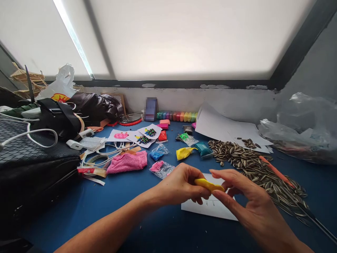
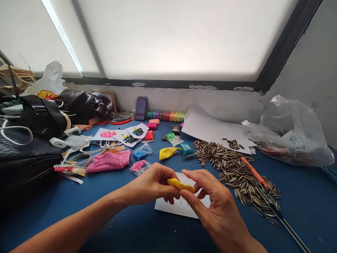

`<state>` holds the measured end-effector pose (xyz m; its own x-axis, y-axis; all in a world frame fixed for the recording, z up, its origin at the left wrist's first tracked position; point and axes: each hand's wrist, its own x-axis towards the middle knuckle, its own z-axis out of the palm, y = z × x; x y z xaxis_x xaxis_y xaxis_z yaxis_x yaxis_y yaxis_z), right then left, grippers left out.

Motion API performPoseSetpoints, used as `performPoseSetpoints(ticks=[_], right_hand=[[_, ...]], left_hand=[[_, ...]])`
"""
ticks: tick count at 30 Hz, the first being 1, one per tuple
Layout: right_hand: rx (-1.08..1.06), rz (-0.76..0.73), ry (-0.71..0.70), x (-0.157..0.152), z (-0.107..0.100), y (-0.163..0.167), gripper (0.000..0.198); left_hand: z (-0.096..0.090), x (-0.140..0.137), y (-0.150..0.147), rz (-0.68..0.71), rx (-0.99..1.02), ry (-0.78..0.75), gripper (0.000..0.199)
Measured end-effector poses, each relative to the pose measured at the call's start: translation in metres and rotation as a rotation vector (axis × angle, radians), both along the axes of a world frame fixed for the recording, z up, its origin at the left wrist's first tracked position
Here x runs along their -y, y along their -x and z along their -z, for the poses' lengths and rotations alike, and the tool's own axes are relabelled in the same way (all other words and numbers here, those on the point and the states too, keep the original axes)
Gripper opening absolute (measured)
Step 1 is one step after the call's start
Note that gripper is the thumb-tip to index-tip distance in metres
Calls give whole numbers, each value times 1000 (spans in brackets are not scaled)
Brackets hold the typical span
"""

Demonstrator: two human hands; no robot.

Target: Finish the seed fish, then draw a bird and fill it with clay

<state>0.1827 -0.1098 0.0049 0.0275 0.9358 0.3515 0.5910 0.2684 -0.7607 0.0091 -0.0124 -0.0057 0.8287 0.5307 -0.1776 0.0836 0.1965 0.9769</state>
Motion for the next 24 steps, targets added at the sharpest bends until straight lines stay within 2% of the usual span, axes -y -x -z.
performPoseSetpoints(ticks=[3, 8, 12, 17, 21, 24], right_hand=[[-1, -45, 36, 0, 3, 0, 17], [14, -2, 139, 1, 1, 1, 27], [-31, 20, 151, -1, -6, 2, 22], [-54, -6, 162, -1, -4, 3, 20], [-20, 36, 167, 2, 2, 0, 26], [-39, 34, 182, 3, 2, 0, 27]], left_hand=[[1, 2, 0, 19, -28, -28, 17], [1, 4, -2, 11, -39, -68, 11], [1, 2, -1, 10, -30, -80, 12], [-1, 4, 1, 88, -53, -145, 13], [-5, 3, 3, 158, -102, -194, 24], [-8, -1, 5, 122, -91, -204, 33]])
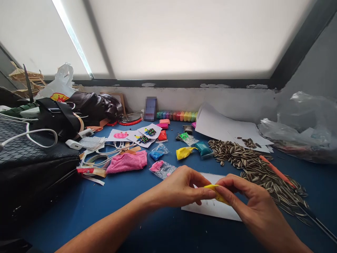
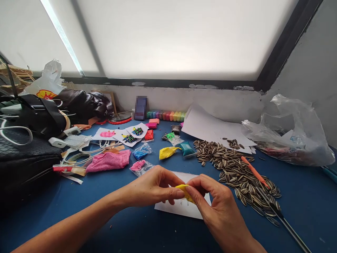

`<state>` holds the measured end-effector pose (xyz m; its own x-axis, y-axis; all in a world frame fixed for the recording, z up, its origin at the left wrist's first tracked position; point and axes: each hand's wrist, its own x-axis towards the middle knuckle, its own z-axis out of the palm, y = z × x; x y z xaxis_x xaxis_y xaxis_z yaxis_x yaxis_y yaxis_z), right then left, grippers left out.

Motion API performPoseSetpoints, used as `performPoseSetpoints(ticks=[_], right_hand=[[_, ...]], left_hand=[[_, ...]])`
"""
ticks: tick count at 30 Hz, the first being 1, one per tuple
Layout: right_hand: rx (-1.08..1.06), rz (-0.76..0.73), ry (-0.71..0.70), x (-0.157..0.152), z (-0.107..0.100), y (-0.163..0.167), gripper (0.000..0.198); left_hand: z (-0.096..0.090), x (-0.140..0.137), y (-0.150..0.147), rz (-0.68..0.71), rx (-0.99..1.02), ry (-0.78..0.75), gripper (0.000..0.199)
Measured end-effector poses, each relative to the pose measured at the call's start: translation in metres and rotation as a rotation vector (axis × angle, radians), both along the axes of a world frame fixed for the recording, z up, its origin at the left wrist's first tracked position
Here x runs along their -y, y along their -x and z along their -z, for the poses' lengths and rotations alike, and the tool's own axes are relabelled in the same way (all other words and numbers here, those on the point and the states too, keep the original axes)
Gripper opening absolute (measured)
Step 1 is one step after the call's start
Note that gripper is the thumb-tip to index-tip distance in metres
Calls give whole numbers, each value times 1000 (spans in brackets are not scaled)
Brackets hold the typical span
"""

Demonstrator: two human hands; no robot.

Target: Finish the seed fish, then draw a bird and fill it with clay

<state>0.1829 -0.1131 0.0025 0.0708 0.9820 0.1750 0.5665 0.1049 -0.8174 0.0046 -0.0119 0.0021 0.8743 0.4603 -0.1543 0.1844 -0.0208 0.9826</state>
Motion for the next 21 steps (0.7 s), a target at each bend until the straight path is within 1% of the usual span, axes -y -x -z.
performPoseSetpoints(ticks=[2, 5, 10, 14, 15, 19, 21], right_hand=[[-26, -11, 8, 0, -1, 0, 26], [-59, 33, -17, -1, -2, 1, 23], [-50, 0, -19, -4, -3, 3, 24], [-31, 76, -77, -4, -3, 2, 25], [-22, 84, -81, -3, -3, 2, 25], [-13, 78, -65, -2, 1, 1, 26], [-25, 87, -51, -2, 1, 2, 27]], left_hand=[[0, -2, 1, -35, 2, 23, 37], [3, -1, 0, -47, 23, 89, 41], [3, 0, -1, -22, 52, 65, 48], [0, 0, -2, -18, 24, 155, 59], [-1, 0, -2, -17, 13, 168, 58], [1, 2, -3, -47, -14, 171, 28], [1, 3, -3, -60, -22, 175, 20]])
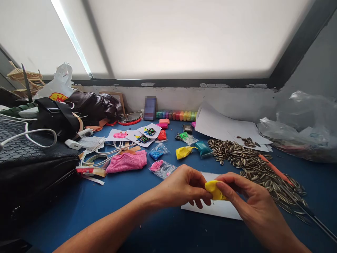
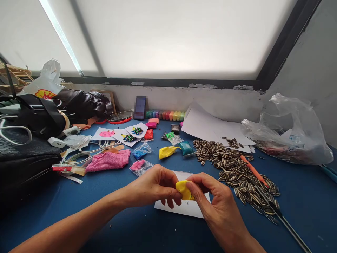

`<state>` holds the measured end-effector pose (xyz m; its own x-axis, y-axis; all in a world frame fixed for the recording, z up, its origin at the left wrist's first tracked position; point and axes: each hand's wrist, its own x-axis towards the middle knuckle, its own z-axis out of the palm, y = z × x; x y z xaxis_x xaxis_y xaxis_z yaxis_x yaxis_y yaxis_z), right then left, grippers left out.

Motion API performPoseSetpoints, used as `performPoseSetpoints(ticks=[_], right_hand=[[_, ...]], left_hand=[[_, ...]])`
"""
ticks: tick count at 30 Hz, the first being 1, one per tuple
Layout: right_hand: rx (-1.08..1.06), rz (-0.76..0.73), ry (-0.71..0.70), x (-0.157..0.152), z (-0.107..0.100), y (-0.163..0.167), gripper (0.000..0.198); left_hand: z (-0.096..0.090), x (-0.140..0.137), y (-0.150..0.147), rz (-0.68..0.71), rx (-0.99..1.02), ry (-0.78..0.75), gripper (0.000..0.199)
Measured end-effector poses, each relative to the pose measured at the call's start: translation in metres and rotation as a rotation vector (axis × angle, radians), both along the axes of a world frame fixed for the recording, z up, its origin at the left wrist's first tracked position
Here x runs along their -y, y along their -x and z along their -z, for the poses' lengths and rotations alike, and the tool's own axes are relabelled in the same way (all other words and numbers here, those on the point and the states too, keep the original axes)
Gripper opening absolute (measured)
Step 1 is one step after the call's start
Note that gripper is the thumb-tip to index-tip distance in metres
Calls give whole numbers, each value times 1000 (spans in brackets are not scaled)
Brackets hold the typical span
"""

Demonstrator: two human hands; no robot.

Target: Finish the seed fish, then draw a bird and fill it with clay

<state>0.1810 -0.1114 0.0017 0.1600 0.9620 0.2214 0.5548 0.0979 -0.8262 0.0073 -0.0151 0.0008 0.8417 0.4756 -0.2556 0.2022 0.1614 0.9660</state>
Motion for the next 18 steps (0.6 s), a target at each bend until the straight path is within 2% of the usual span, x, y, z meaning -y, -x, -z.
performPoseSetpoints(ticks=[5, 8, 11, 15, 18], right_hand=[[60, -116, 50, -2, -5, 4, 29], [114, -99, 78, -1, -6, 4, 33], [125, -58, 85, -1, -5, 3, 34], [68, -108, 108, 0, -5, 1, 34], [21, -109, 117, -1, -3, 2, 32]], left_hand=[[0, -1, 2, 34, -22, -22, 16], [2, -3, 2, 42, 16, -7, 20], [2, -4, 1, 29, 70, 38, 33], [-3, -5, 0, -3, 75, 40, 56], [-2, -4, -1, -15, 60, 42, 59]])
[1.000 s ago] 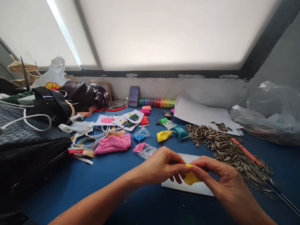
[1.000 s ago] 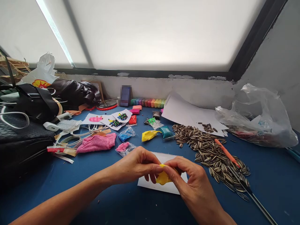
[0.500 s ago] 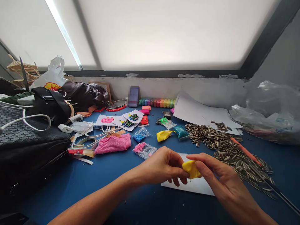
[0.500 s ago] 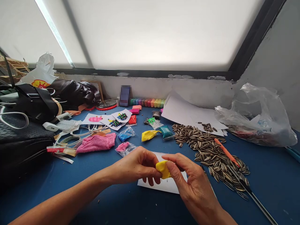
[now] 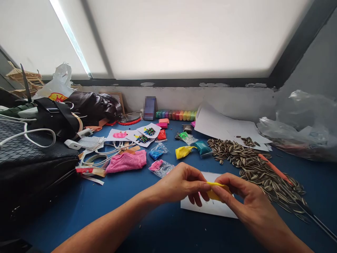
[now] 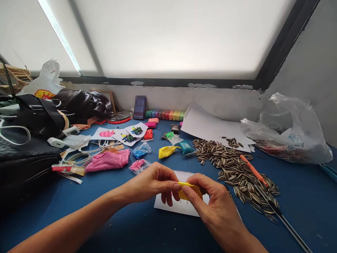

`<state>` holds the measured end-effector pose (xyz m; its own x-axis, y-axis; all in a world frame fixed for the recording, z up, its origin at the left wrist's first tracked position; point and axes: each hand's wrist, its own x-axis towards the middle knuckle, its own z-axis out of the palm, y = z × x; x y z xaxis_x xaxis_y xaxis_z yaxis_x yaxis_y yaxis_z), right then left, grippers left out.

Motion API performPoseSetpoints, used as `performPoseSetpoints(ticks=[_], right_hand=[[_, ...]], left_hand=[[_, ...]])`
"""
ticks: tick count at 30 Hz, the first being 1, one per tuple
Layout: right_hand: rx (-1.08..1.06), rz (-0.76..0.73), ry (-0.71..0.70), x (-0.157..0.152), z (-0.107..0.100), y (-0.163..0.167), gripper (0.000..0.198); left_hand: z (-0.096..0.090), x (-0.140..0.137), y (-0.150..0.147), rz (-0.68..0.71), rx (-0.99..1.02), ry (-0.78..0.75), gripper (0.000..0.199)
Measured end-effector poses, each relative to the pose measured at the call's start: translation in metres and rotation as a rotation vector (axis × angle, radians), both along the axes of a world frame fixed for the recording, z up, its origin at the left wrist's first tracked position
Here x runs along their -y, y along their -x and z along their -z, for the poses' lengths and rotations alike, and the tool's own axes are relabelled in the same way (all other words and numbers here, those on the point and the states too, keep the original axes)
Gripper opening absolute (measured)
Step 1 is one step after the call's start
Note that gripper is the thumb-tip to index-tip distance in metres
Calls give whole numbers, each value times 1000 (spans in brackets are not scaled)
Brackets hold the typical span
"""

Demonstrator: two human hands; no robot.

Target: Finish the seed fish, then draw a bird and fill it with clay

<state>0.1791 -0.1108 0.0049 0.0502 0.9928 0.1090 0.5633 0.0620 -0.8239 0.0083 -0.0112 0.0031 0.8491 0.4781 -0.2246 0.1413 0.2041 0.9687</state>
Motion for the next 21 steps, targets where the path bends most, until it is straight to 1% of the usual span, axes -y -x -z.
performPoseSetpoints(ticks=[4, 6, 8, 10, 12, 15, 18, 21], right_hand=[[-47, 25, 13, 0, 0, 1, 31], [-63, 25, 17, 0, -2, 1, 31], [-60, 34, 6, -1, -2, 0, 32], [-54, 48, -1, -1, -2, -1, 33], [-57, 52, -1, -1, 0, -1, 32], [-80, 42, 4, -1, 2, 1, 30], [-96, 40, -6, -1, 3, 2, 32], [-70, 44, -9, -1, 5, 1, 33]], left_hand=[[5, 1, -2, -23, 28, 26, 54], [5, 1, -1, -11, 42, 26, 54], [3, 1, 0, 30, 26, -13, 56], [1, 1, 2, 68, -1, -83, 52], [1, 2, 2, 42, -13, -130, 51], [5, 4, 1, -5, -25, -163, 52], [7, 6, -1, 6, -28, -206, 49], [4, 7, 0, 27, -49, -271, 43]])
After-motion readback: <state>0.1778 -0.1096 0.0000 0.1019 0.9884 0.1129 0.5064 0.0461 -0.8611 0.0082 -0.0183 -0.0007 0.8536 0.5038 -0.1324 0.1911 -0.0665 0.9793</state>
